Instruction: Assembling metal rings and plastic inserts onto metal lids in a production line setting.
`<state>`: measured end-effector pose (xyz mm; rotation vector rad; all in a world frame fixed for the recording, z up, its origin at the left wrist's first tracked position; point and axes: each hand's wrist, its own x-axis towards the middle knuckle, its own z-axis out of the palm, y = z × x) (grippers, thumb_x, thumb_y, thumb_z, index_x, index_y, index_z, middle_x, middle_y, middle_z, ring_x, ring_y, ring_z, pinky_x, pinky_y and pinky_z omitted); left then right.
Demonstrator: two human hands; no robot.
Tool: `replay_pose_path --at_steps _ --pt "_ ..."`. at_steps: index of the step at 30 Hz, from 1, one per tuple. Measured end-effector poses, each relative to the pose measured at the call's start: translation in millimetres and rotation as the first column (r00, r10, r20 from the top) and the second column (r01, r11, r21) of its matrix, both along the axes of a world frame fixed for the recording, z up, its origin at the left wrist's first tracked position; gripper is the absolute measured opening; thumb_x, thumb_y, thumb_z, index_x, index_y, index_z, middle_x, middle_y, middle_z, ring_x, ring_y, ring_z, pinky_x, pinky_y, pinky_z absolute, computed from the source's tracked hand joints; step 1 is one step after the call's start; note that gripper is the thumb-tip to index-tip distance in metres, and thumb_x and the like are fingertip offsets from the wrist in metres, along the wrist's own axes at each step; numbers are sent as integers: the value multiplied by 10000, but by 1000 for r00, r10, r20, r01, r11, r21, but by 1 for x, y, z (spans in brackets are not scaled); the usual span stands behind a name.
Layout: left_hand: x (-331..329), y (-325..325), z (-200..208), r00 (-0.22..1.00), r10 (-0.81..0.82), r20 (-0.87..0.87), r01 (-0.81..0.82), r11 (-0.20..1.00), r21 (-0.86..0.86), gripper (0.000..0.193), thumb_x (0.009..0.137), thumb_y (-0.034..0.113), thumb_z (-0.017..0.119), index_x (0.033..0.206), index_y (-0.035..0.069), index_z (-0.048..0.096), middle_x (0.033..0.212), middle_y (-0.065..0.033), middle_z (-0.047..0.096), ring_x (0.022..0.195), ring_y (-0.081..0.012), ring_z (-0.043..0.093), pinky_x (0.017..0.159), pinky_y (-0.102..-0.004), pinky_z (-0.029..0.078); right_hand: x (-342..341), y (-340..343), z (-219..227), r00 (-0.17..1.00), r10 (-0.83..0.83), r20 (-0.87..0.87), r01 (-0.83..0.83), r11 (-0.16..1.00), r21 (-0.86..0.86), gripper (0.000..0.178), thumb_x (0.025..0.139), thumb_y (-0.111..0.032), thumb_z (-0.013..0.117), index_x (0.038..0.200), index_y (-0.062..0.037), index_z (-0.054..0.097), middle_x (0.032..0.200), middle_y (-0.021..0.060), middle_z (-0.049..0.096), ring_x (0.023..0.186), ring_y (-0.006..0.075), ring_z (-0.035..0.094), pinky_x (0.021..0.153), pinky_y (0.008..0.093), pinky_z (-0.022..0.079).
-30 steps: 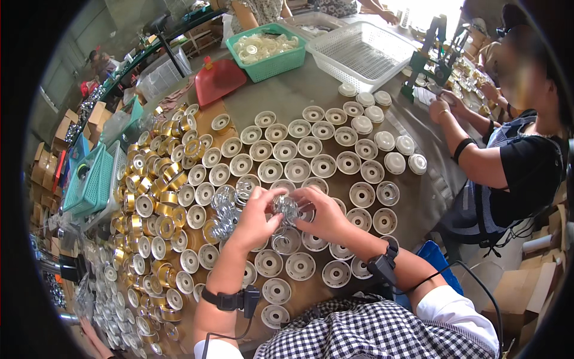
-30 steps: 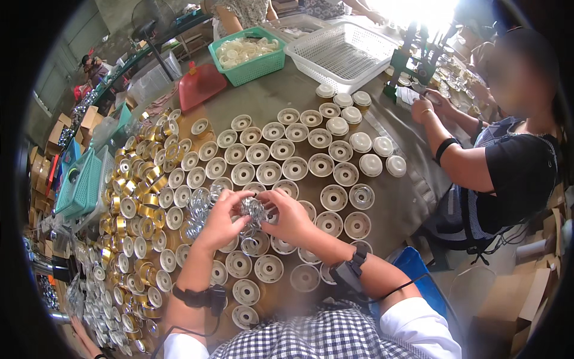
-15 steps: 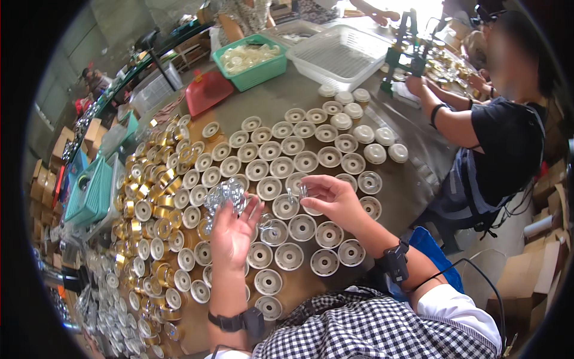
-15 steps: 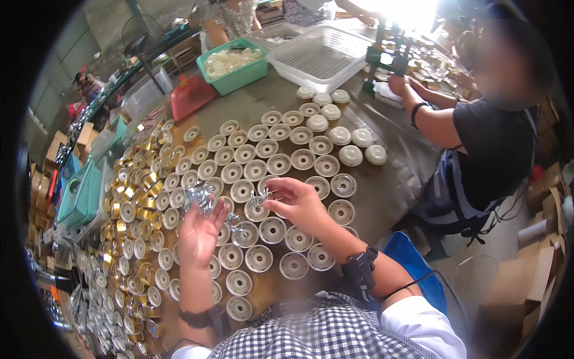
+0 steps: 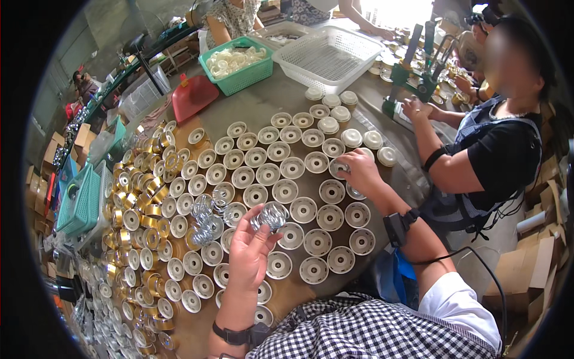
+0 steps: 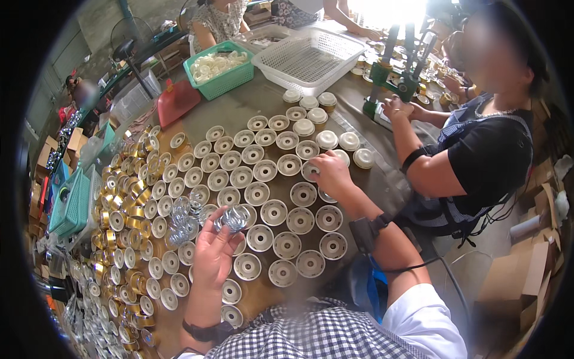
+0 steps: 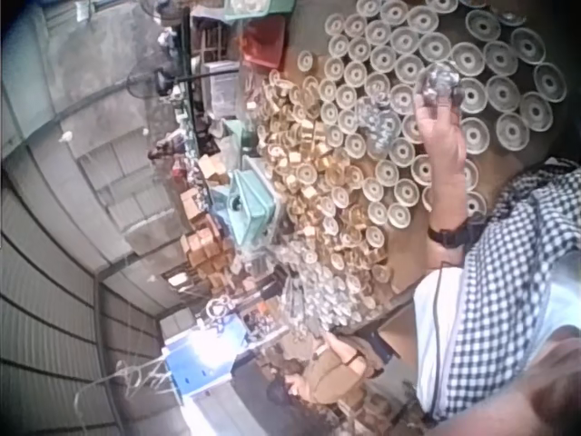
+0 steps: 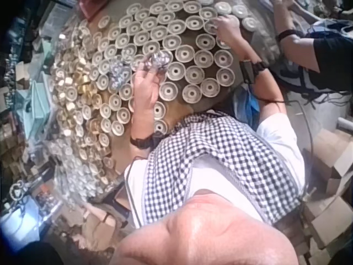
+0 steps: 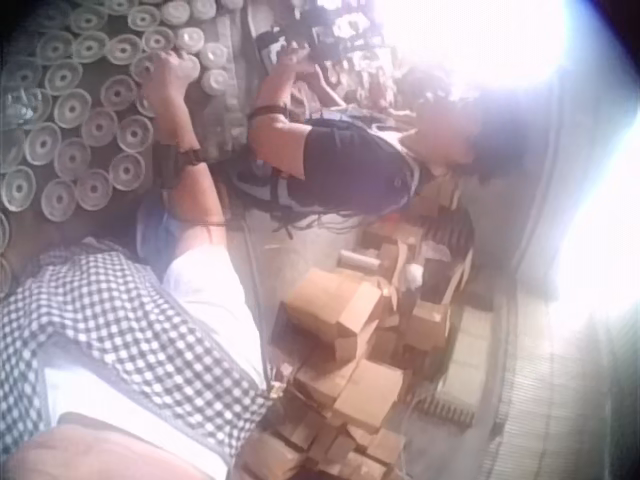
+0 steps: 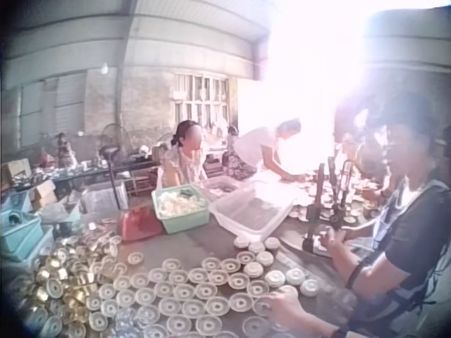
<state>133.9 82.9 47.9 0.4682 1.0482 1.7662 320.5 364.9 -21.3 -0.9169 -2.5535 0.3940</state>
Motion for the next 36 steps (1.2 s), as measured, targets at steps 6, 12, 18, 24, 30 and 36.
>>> replay_pose_path --at_steps 6,12,18,24,30,36 --pt "4 7 -6 971 58 -231 -51 998 37 439 951 4 667 1361 1 511 1247 -112 645 1119 -193 648 945 -349 561 -25 -98 69 818 12 -575 -475 577 -664 450 898 -206 791 1269 6 648 1113 95 728 920 116 684 764 269 572" --pt "12 2 -9 904 36 -427 -35 999 11 410 962 49 683 1325 -34 512 1193 -118 663 1023 -160 681 864 -313 582 -17 -130 83 784 55 -618 -561 489 -668 406 896 -93 764 1271 6 642 1121 100 714 961 132 689 803 280 572" --pt "2 1 -17 962 -60 265 132 956 -262 369 1055 417 516 1140 65 586 883 -73 690 664 -191 684 557 -321 575 -3 -140 109 601 574 -556 -725 685 -77 459 781 8 772 1221 -81 681 1240 115 667 1063 294 673 877 393 565" --pt "6 -3 -21 840 -168 517 223 974 -45 371 1068 389 487 1202 51 560 1105 -136 687 981 -299 706 822 -437 613 15 -110 117 686 159 -710 -597 681 -424 439 845 81 723 1265 -21 649 1281 94 665 1163 164 639 933 301 573" --pt "10 18 -20 882 -35 469 -6 996 85 419 920 -5 447 1334 19 499 1280 -193 596 1144 -371 641 946 -496 579 9 -104 87 649 -45 -759 -607 571 -553 426 874 62 722 1285 -25 648 1240 58 671 1100 113 632 909 277 567" --pt "7 14 -29 972 20 233 -15 1000 -21 451 940 60 452 1388 5 469 1147 -138 613 974 -269 653 822 -400 588 23 -50 45 979 53 -198 -98 969 -225 396 791 -112 804 1172 -74 704 1115 94 698 1004 245 685 878 352 557"
